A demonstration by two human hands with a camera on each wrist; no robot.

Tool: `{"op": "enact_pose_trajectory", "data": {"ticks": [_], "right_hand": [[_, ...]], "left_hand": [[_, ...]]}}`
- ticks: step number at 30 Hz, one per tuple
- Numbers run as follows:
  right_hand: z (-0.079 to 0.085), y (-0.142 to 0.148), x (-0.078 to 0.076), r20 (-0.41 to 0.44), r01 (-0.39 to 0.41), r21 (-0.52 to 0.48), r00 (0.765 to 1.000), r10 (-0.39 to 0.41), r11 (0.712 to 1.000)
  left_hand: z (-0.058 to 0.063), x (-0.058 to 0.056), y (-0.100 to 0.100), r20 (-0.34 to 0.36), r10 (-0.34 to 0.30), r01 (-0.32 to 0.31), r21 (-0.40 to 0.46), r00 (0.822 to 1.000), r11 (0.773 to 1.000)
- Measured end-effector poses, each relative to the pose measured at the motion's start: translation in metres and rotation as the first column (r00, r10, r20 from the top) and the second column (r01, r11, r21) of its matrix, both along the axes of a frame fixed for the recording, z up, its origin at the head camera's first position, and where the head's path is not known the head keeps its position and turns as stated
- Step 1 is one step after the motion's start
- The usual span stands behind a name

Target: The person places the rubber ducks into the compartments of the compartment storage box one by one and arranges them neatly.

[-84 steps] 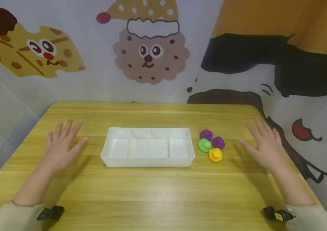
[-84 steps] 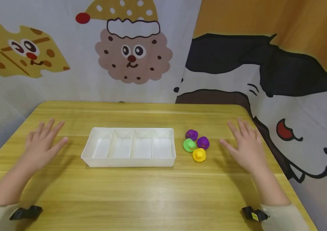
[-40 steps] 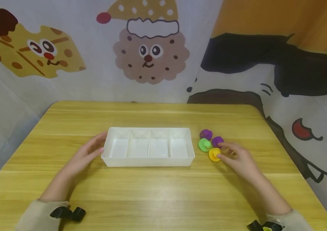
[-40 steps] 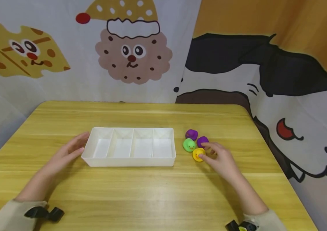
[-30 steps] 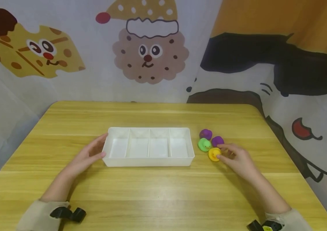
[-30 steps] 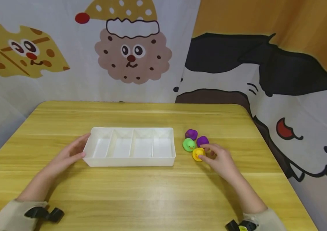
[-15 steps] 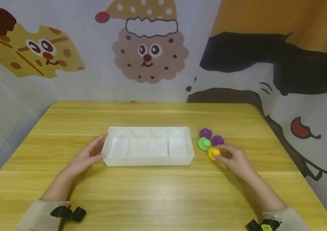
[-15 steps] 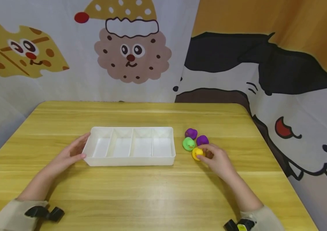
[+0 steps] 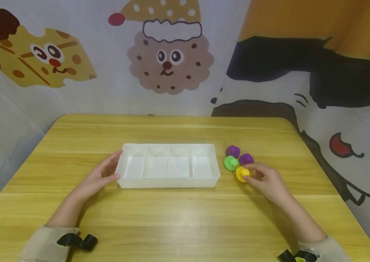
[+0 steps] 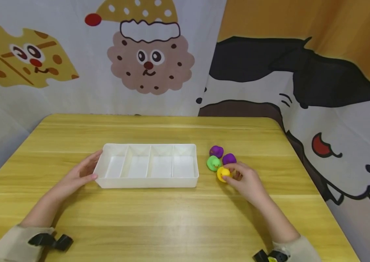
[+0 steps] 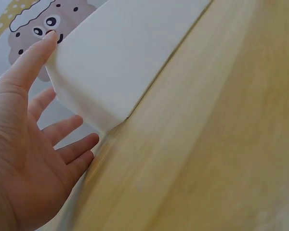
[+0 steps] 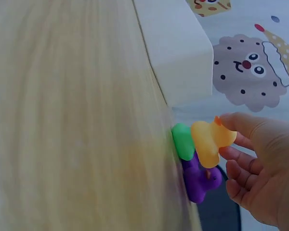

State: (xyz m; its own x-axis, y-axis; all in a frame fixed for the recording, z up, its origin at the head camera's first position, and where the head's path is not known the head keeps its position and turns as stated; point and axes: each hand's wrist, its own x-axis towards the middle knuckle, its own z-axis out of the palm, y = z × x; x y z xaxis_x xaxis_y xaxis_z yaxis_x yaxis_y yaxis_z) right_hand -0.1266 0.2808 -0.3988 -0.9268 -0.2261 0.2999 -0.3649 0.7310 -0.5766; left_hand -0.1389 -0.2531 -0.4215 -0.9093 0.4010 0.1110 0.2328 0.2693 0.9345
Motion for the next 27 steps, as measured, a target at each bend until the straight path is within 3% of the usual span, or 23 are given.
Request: {"op": "enact_pose_trajectory", "data": {"ticks": [16,27], "right_hand": [[0.036,-0.02,0.009,-0.061,-0.02,-0.021,0.998,0.018,1.0],[0.062,-0.05,0.01,-0.137,-0.119,-0.077,0.985,0.107,0.99]], "left_hand": [[-0.003,0.001,0.0,0.004,0.014,-0.014,-0.018,1.0,1.0],[-0.003,0.001,-0.001,0.005,0.002,-0.002,-0.004,1.0,1.0]]}}
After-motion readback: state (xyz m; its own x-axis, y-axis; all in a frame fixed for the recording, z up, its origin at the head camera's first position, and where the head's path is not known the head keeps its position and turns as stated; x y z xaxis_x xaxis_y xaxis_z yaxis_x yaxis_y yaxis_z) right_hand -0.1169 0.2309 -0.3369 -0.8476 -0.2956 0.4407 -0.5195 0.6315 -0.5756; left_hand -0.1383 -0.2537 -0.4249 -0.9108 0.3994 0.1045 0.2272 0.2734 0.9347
